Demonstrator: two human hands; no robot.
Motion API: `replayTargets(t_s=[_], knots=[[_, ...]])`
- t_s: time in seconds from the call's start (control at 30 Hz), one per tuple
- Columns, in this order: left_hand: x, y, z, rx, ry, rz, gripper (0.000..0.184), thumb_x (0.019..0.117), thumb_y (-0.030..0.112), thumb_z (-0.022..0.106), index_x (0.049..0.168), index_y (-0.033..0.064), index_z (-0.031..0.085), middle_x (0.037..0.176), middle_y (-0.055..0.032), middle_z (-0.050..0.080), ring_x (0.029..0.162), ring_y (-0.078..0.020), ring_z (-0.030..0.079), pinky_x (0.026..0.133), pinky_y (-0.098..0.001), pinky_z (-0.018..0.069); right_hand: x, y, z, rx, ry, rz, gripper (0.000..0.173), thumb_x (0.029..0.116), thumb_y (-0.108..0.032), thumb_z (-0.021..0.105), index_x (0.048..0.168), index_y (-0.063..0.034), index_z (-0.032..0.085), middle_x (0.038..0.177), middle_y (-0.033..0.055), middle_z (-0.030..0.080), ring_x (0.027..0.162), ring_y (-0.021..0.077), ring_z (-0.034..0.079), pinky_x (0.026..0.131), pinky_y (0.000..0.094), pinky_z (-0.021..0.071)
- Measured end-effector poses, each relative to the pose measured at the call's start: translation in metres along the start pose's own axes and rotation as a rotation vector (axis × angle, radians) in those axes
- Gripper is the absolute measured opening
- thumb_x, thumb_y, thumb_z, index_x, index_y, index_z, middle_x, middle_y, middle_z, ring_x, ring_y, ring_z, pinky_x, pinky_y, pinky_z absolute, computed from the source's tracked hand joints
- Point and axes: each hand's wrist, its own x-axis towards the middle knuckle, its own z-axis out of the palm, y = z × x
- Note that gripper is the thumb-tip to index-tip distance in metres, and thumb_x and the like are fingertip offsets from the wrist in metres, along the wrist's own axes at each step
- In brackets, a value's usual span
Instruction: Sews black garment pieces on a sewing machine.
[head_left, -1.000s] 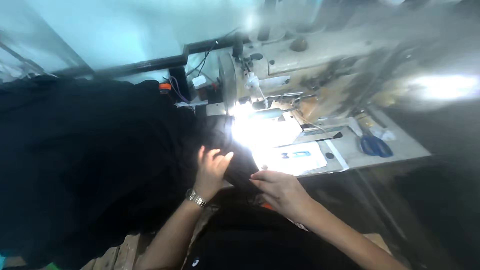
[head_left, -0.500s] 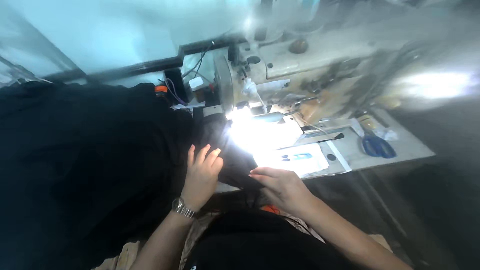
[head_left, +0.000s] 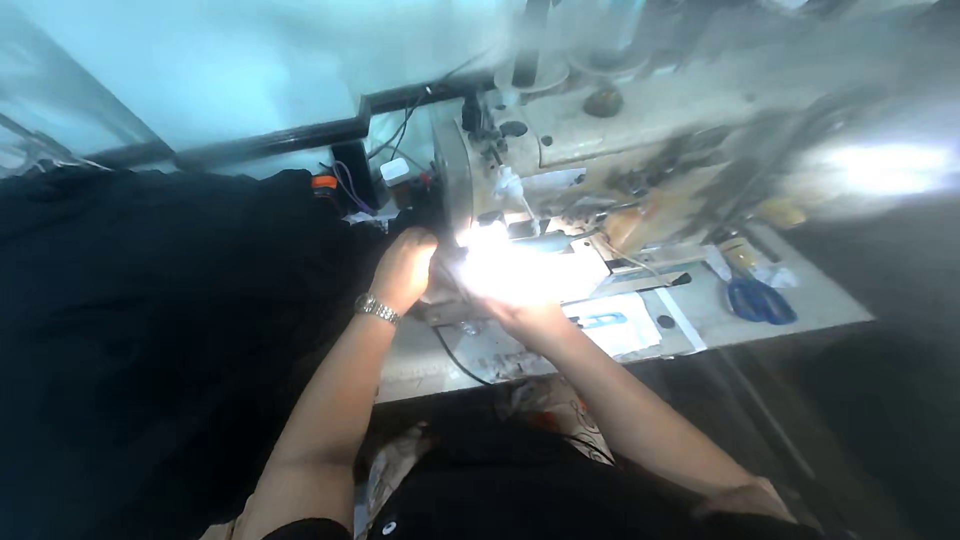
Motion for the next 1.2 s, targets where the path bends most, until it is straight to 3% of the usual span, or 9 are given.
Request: replayTargets(t_s=[0.17,0.3,0.43,0.6,0.73,0.8,0.9,1.03,1.2], knots=[[-0.018,0.015,-0.063,0.149,-0.148,-0.01,0.04,0.068,0.021,0.091,0.099,0.0047,0.07,0.146,-0.0204,0.053,0.145,-0.0406,0.04,0.119,-0.0592,0.0338,0.001,-0.001,-0.004,0.015,-0.049,0.053,0.023,0.1017,-0.024,0.06,0.104,-0.0119,0.079,0.092,0.0092,0.076,0.088,0.0276,0.074,0.075,0.0533,0.0597],[-0.073,0.062,-0.107,-0.299,-0.283,0.376,0.038,0.0976,0.044,0.065,0.078,0.0112,0.067,0.085,-0.0049,0.067,0.096,-0.0194,0.066,0.107,-0.0462,0.0442,-0.006,-0.003,-0.01,0.091,-0.15,0.069,0.024,0.1039,-0.022,0.057,0.113,-0.0169,0.079,0.106,0.01,0.077,0.097,0.0305,0.074,0.082,0.0573,0.0587],[-0.098,0.098,-0.091,-0.645,-0.541,0.585,0.052,0.1014,0.047,0.059,0.07,0.0065,0.06,0.072,-0.0077,0.059,0.072,-0.0227,0.063,0.066,-0.0405,0.0528,-0.043,-0.019,-0.013,0.033,-0.075,-0.177,0.024,0.1003,-0.014,0.06,0.113,-0.0197,0.079,0.119,0.0076,0.074,0.098,0.023,0.075,0.078,0.0414,0.0629],[-0.083,0.081,-0.074,-0.278,-0.717,0.038,0.065,0.1078,0.055,0.037,0.1,0.0012,0.072,0.131,-0.0159,0.063,0.124,-0.03,0.061,0.104,-0.0483,0.0503,-0.088,-0.032,-0.016,0.021,-0.109,-0.211,0.02,0.0981,-0.016,0.063,0.112,-0.013,0.078,0.121,0.0086,0.073,0.106,0.0207,0.072,0.086,0.0357,0.0613],[-0.062,0.073,-0.082,-0.021,-0.546,-0.389,0.05,0.1089,0.042,0.045,0.124,-0.0032,0.06,0.117,-0.0222,0.065,0.1,-0.0365,0.07,0.087,-0.0547,0.0574,-0.086,-0.039,-0.026,-0.065,-0.028,-0.229,0.026,0.1035,-0.024,0.058,0.12,-0.0151,0.076,0.124,0.0069,0.073,0.106,0.0203,0.072,0.089,0.0349,0.0594],[-0.054,0.071,-0.078,0.077,-0.364,-0.409,0.052,0.1066,0.037,0.053,0.142,-0.002,0.048,0.113,-0.0229,0.067,0.092,-0.0383,0.072,0.079,-0.0555,0.0597,-0.084,-0.04,-0.025,-0.059,-0.005,-0.23,0.027,0.1049,-0.026,0.057,0.121,-0.0155,0.075,0.125,0.0065,0.072,0.106,0.0196,0.072,0.089,0.0333,0.0587],[-0.051,0.081,-0.06,0.161,-0.246,-0.314,0.049,0.1006,0.032,0.065,0.135,-0.001,0.055,0.112,-0.0219,0.065,0.095,-0.0388,0.07,0.075,-0.0525,0.0598,-0.083,-0.037,-0.02,-0.051,-0.082,-0.207,0.026,0.1038,-0.026,0.058,0.118,-0.014,0.076,0.123,0.0064,0.073,0.107,0.0194,0.072,0.088,0.0347,0.06],[-0.061,0.086,-0.03,0.084,-0.243,-0.001,0.042,0.1066,0.031,0.049,0.142,0.011,0.06,0.14,-0.0169,0.06,0.132,-0.0341,0.057,0.107,-0.0507,0.0492,-0.087,-0.036,-0.028,-0.03,-0.068,-0.235,0.026,0.1039,-0.022,0.056,0.119,-0.0135,0.075,0.124,0.0066,0.073,0.107,0.0193,0.072,0.088,0.0339,0.0597],[-0.065,0.084,-0.022,0.103,-0.292,-0.076,0.053,0.1092,0.039,0.041,0.148,0.0046,0.054,0.15,-0.0252,0.052,0.142,-0.0375,0.048,0.115,-0.05,0.0421,-0.096,-0.029,-0.029,-0.014,-0.075,-0.223,0.027,0.1048,-0.021,0.053,0.119,-0.013,0.075,0.124,0.0049,0.073,0.107,0.0174,0.072,0.089,0.0322,0.0594]])
